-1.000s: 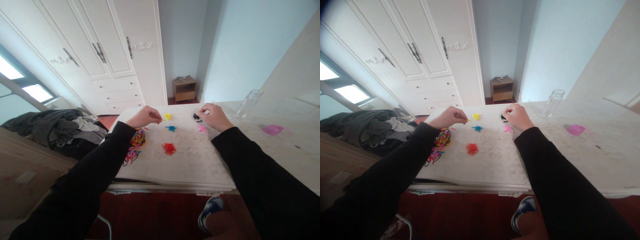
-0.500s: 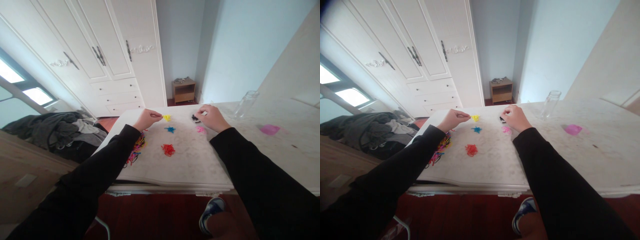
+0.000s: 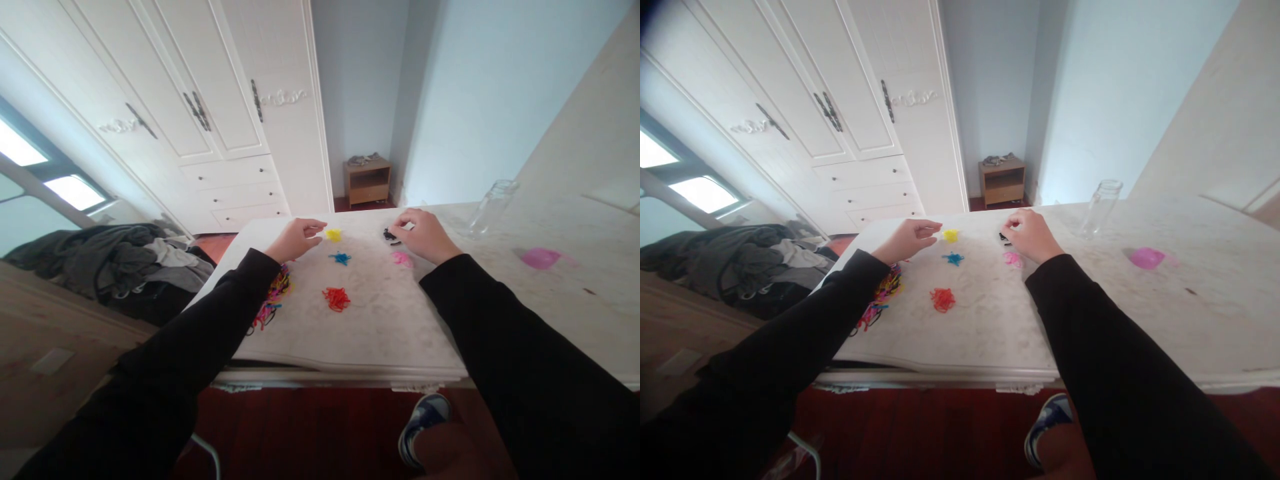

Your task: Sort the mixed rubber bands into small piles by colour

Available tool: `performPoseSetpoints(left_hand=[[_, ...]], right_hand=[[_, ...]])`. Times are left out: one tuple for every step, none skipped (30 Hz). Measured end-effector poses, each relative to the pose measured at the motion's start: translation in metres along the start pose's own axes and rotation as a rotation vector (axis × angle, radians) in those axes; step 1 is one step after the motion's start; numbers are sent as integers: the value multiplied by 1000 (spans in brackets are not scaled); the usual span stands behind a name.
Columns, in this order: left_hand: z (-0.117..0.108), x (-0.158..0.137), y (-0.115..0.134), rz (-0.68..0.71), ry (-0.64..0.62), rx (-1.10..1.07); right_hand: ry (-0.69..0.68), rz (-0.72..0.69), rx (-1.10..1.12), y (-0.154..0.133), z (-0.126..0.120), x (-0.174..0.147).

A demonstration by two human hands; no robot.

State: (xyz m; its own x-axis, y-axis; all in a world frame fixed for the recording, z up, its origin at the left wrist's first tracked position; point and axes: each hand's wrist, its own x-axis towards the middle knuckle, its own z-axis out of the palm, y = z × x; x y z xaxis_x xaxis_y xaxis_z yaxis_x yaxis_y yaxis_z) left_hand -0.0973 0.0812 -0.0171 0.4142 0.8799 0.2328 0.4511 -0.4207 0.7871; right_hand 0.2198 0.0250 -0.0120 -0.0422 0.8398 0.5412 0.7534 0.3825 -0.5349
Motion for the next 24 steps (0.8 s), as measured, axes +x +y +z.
performPoseSetpoints(left_hand=[[-6, 0, 1, 11, -12, 40], [-12, 0, 3, 17, -43, 91], [-20, 0, 4, 19, -79, 141], [-29, -1, 6, 14, -111, 194], [-38, -1, 7, 19, -148, 257], [-46, -2, 8, 25, -189, 332], [-54, -3, 9, 31, -228, 399], [-60, -4, 10, 25, -267, 454], [-65, -6, 11, -1, -318, 497], [-69, -8, 12, -32, -370, 529], [-71, -9, 12, -66, -425, 549], [-72, -11, 13, -98, -473, 563], [-72, -12, 13, -119, -511, 572], [-72, -13, 12, -134, -537, 577], [-72, -13, 11, -145, -555, 578], [-71, -13, 11, -152, -563, 578], [-71, -13, 10, -156, -563, 580], [-70, -13, 10, -156, -558, 582], [-69, -12, 10, -150, -550, 582], [-68, -12, 12, -133, -541, 578], [-66, -13, 14, -108, -536, 564], [-63, -13, 18, -80, -538, 536], [-59, -15, 22, -52, -552, 487], [-54, -17, 27, -26, -573, 422]], right_hand=[[3, 3, -1, 0, 0, 0], [5, 5, -1, 0, 0, 0], [5, 6, -2, 0, 0, 0], [6, 6, -4, 0, 0, 0], [5, 4, -8, 0, 0, 0], [2, 1, -11, 0, 0, 0], [0, -2, -15, -1, 0, 0], [0, -4, -17, -1, 0, 0], [2, -4, -18, -1, 1, 0], [4, -4, -17, -1, 1, 0], [5, -2, -12, -1, 1, 0], [6, 2, -8, -2, 1, 0], [7, 6, -5, -2, 1, 0], [6, 10, -3, -2, 1, 0], [4, 12, -1, -2, 1, 0], [4, 14, -2, -2, 1, 0], [3, 16, -2, -2, 1, 0], [1, 16, -3, -2, 1, 0], [-3, 16, -3, -2, 1, 0], [-5, 16, -3, -2, 1, 0], [-6, 15, -3, -2, 1, 0], [-5, 13, -4, -2, 1, 0], [-3, 11, -5, -2, 1, 0], [1, 9, -7, -2, 1, 0]])
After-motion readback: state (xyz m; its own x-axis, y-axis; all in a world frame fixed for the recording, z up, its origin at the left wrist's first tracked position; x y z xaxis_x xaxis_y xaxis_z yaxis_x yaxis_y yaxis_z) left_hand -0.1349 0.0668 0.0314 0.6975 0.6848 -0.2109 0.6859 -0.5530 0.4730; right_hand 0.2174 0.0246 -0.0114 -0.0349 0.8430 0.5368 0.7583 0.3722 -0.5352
